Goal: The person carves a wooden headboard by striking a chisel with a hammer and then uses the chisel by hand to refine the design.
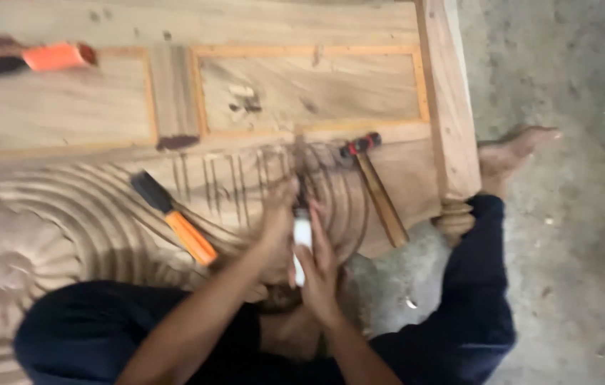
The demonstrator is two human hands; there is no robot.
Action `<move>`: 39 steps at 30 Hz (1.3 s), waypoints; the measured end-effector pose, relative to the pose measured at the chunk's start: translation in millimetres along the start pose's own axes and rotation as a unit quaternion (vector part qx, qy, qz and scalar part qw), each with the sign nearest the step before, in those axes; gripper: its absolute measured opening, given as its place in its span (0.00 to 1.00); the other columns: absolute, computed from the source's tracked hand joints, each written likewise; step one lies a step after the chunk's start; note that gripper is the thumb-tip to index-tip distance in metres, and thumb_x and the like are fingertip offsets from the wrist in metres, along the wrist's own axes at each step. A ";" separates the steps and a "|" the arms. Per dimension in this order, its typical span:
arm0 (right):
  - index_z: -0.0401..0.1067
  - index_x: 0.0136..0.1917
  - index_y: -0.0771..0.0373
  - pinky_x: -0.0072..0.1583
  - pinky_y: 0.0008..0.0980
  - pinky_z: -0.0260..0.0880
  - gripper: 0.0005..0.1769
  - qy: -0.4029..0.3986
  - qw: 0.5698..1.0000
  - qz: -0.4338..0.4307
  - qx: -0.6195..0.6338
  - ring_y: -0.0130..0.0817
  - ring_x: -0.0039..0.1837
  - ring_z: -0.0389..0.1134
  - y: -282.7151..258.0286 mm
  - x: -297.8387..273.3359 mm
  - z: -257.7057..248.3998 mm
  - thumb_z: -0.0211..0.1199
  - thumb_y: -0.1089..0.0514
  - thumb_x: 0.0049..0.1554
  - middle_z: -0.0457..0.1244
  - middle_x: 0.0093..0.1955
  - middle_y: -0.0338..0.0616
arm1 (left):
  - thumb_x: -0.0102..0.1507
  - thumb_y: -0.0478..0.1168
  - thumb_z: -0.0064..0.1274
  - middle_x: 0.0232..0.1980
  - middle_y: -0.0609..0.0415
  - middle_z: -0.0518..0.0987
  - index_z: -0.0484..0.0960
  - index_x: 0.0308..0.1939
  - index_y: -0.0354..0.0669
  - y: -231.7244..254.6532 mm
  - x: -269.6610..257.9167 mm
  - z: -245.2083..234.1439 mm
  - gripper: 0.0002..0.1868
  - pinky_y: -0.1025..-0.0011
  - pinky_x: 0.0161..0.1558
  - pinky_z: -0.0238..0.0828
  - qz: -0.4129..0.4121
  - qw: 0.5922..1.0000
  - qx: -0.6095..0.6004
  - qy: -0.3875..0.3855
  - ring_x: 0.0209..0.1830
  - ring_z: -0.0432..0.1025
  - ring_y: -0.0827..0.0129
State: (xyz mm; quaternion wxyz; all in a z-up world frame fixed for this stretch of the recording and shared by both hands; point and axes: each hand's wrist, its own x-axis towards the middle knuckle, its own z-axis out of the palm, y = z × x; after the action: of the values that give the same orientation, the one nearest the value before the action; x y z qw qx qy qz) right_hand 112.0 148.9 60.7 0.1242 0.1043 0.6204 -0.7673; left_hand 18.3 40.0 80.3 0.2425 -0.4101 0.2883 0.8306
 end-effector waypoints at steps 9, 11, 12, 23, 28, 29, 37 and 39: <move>0.44 0.82 0.55 0.29 0.26 0.63 0.42 0.066 0.980 0.171 0.071 0.27 0.29 0.63 20.8 -70.6 -7.3 0.54 0.60 0.59 0.65 0.44 0.39 | 0.73 0.47 0.38 0.30 0.49 0.81 0.75 0.45 0.40 -135.0 54.3 -92.2 0.15 0.69 0.31 0.75 0.105 0.992 0.059 -0.034 0.26 0.75 0.66; 0.44 0.84 0.55 0.30 0.24 0.63 0.42 0.061 0.981 0.174 0.060 0.26 0.30 0.62 21.5 -65.4 -13.5 0.54 0.60 0.61 0.63 0.41 0.40 | 0.74 0.46 0.38 0.30 0.47 0.81 0.74 0.44 0.38 -130.1 57.7 -84.4 0.16 0.68 0.31 0.75 0.106 0.992 0.057 -0.039 0.26 0.75 0.66; 0.44 0.86 0.55 0.31 0.23 0.63 0.42 0.044 0.984 0.162 0.058 0.25 0.30 0.62 23.1 -53.8 -12.8 0.54 0.60 0.63 0.60 0.38 0.42 | 0.75 0.46 0.38 0.30 0.46 0.81 0.73 0.42 0.36 -116.9 64.7 -79.9 0.17 0.68 0.31 0.76 0.126 0.989 0.062 -0.047 0.26 0.76 0.65; 0.45 0.84 0.47 0.29 0.23 0.59 0.42 0.087 0.968 0.212 0.102 0.24 0.30 0.60 2.0 -44.6 6.0 0.53 0.62 0.60 0.60 0.42 0.42 | 0.74 0.45 0.34 0.29 0.44 0.82 0.75 0.45 0.39 -113.2 76.4 -83.0 0.17 0.68 0.31 0.76 0.091 0.993 0.068 -0.039 0.25 0.76 0.64; 0.45 0.84 0.50 0.28 0.23 0.59 0.42 0.070 0.978 0.181 0.081 0.23 0.29 0.59 7.9 -41.7 2.0 0.52 0.62 0.60 0.61 0.43 0.42 | 0.74 0.45 0.36 0.27 0.43 0.81 0.75 0.44 0.36 -101.7 70.7 -72.7 0.17 0.67 0.31 0.76 0.110 0.992 0.056 -0.040 0.24 0.76 0.62; 0.45 0.84 0.52 0.28 0.23 0.59 0.41 0.070 0.979 0.176 0.078 0.24 0.28 0.59 8.8 -41.6 1.6 0.53 0.61 0.61 0.61 0.43 0.42 | 0.74 0.46 0.36 0.28 0.44 0.81 0.75 0.44 0.37 -99.4 67.3 -70.7 0.17 0.67 0.31 0.76 0.110 0.991 0.057 -0.042 0.25 0.76 0.63; 0.44 0.85 0.54 0.31 0.24 0.61 0.42 0.037 0.984 0.145 0.102 0.23 0.31 0.60 -4.5 0.5 0.9 0.54 0.62 0.62 0.62 0.42 0.44 | 0.74 0.47 0.36 0.30 0.47 0.82 0.74 0.46 0.34 -61.9 69.9 -43.9 0.18 0.67 0.32 0.77 0.159 0.984 0.070 -0.037 0.26 0.77 0.62; 0.45 0.84 0.59 0.30 0.22 0.60 0.39 -0.015 0.999 -0.020 -0.027 0.22 0.28 0.59 -0.5 -6.1 4.8 0.53 0.62 0.63 0.66 0.43 0.45 | 0.74 0.47 0.36 0.31 0.47 0.83 0.76 0.51 0.36 -53.6 68.2 -43.8 0.18 0.69 0.37 0.78 0.185 0.976 0.097 -0.065 0.30 0.78 0.64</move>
State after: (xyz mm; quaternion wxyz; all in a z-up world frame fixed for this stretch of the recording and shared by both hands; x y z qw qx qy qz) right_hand 117.6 144.7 64.2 0.1209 0.0777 0.6408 -0.7541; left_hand 39.0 60.0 -12.5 0.1416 -0.2700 0.4216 0.8540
